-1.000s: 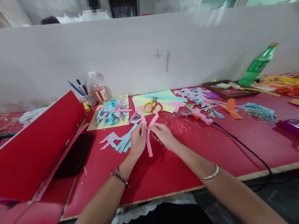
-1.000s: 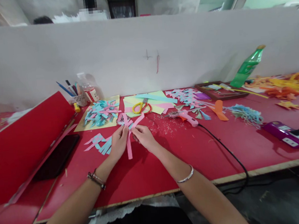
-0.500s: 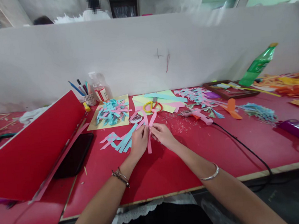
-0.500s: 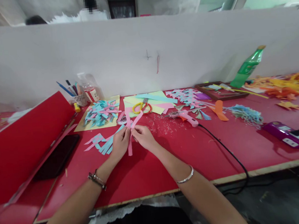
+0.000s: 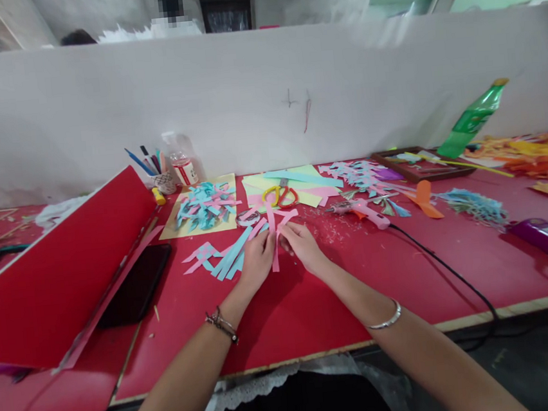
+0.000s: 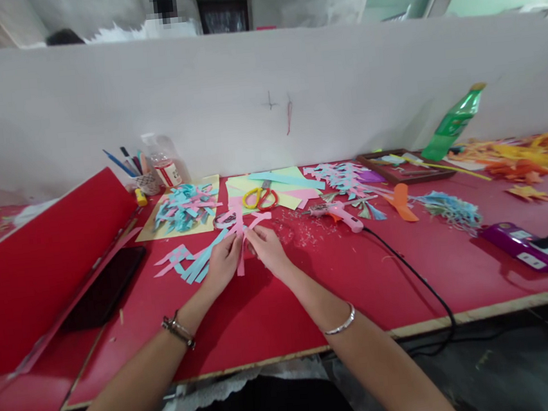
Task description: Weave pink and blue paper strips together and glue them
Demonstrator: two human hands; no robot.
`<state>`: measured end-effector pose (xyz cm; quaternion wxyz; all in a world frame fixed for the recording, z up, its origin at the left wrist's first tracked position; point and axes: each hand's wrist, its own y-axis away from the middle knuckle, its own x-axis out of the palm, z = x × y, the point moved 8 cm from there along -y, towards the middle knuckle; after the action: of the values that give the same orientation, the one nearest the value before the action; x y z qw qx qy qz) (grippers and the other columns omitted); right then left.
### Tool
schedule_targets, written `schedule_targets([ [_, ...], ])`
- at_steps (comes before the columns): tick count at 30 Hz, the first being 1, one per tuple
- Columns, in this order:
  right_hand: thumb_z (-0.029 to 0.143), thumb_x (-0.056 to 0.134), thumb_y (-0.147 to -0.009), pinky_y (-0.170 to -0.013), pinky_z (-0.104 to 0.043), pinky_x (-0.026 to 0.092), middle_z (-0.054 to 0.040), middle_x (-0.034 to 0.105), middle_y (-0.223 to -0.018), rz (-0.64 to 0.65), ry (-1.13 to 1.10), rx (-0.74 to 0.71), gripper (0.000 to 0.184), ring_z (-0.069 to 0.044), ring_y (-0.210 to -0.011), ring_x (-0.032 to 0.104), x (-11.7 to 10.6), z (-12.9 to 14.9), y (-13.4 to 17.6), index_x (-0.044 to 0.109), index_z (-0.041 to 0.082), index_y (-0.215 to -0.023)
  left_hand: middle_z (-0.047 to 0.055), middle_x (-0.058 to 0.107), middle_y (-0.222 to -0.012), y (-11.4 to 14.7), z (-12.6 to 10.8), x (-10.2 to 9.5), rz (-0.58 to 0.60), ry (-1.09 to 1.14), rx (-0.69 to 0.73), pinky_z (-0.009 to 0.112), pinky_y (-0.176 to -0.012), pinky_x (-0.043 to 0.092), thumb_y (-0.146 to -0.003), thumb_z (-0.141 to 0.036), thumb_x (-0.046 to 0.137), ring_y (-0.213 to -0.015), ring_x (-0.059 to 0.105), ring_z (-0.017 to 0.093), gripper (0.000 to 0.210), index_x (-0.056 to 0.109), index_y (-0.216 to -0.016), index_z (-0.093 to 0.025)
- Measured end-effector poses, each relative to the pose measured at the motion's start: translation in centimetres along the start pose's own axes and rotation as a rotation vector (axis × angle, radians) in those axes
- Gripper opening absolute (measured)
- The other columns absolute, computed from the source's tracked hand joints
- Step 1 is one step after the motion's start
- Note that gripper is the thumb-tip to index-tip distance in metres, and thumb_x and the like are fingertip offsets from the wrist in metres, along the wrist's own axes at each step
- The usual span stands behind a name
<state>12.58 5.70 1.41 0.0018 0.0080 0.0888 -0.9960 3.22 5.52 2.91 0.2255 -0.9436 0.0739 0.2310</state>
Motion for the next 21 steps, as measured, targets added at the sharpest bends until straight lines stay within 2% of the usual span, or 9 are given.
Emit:
schedule_targets([
  [6,0.039,0.043,-0.074,-0.038,-0.02,0.024,0.0072,0.035,-0.042,0.096,0.081,-0.04,0.03,-0.005,-0.038,0.034,1.0,0.4,0.2,0.037,0.019,-0.054,-0.005,0.037,-0.049,0.2,-0.1,-0.8,-0.07,-0.053,-0.007,0.021,-0.048,0.026,-0.082,-0.031,0.033,-0.049,0.036,0.008,0.031,0.035,-0.054,-0.017],
  [10,0.035,0.041,-0.075,-0.038,-0.019,0.024,0.0071,0.036,-0.041,0.107,0.084,-0.055,0.027,-0.005,-0.037,0.033,0.9,0.4,0.3,0.037,0.019,-0.054,-0.005,0.034,-0.049,0.3,-0.3,-1.1,-0.101,-0.041,-0.012,0.021,-0.048,0.025,-0.082,-0.032,0.033,-0.049,0.033,0.008,0.031,0.033,-0.054,-0.018],
  [14,0.033,0.042,-0.074,-0.037,-0.019,0.023,0.0067,0.037,-0.04,0.086,0.083,-0.009,0.027,-0.005,-0.036,0.032,0.7,0.1,0.3,0.037,0.018,-0.051,-0.006,0.031,-0.05,0.3,0.0,-1.5,-0.153,0.019,-0.057,0.021,-0.047,0.024,-0.082,-0.034,0.032,-0.049,0.032,0.008,0.032,0.031,-0.055,-0.018],
  [19,0.037,0.042,-0.075,-0.037,-0.019,0.023,0.0067,0.036,-0.04,-0.026,0.025,-0.009,0.03,-0.005,-0.036,0.031,-0.3,-0.1,0.1,0.037,0.019,-0.052,-0.006,0.035,-0.049,0.0,0.1,-0.4,-0.032,0.001,-0.044,0.021,-0.049,0.027,-0.081,-0.033,0.034,-0.049,0.036,0.009,0.03,0.036,-0.056,-0.018],
  [21,0.039,0.042,-0.074,-0.037,-0.019,0.024,0.0066,0.036,-0.041,-0.021,0.029,-0.012,0.03,-0.005,-0.036,0.031,-0.2,-0.1,0.0,0.038,0.019,-0.053,-0.006,0.036,-0.048,0.0,0.1,-0.2,-0.008,-0.028,-0.03,0.021,-0.049,0.027,-0.082,-0.032,0.033,-0.049,0.037,0.009,0.03,0.037,-0.055,-0.018],
])
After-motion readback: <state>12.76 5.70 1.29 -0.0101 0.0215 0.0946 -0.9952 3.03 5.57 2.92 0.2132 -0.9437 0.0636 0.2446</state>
